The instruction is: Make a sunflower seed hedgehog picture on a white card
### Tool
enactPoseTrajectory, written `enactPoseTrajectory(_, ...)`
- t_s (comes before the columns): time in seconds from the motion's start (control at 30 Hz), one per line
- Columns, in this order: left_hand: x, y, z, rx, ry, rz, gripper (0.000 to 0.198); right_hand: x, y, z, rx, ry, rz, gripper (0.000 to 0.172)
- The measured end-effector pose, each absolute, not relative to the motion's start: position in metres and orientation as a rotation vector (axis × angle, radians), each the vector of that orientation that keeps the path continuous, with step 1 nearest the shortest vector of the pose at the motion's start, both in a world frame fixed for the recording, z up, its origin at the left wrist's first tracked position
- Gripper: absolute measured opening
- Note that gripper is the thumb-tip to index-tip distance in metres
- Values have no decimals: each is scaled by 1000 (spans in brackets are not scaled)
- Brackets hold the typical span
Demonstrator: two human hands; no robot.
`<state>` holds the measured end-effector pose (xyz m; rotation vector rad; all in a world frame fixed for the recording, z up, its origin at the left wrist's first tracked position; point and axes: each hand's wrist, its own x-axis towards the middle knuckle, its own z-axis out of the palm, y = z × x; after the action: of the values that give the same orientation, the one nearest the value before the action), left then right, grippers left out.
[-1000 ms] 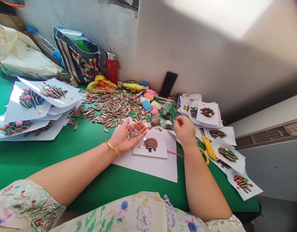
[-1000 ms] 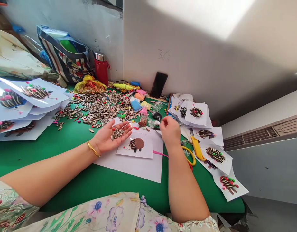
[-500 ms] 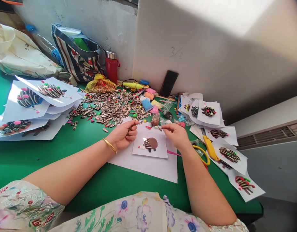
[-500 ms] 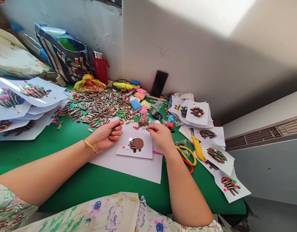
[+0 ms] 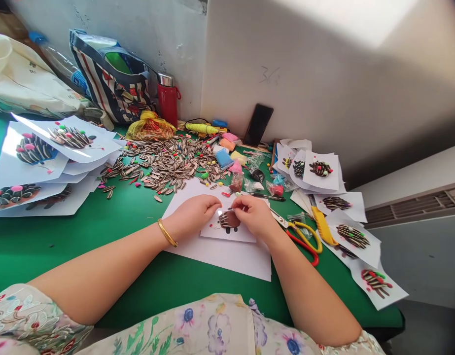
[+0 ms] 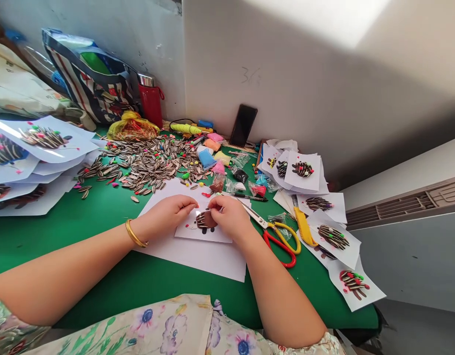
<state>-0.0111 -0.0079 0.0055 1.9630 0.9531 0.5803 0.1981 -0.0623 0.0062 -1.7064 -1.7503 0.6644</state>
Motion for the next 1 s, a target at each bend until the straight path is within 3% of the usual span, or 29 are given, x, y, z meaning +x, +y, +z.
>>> enactPoseTrajectory(0.27, -13, -14, 9, 2263, 978, 357, 33, 196, -63, 1, -1603, -1754, 763, 24)
enactPoseTrajectory(0.53, -12, -18, 14, 2431, 977, 248, 32, 193, -60, 2, -1630, -1885, 662, 20)
enactPoseTrajectory(1.0, -11, -19, 10, 2537, 937, 234, 33, 191, -56, 9, -1626, -2102, 546, 20)
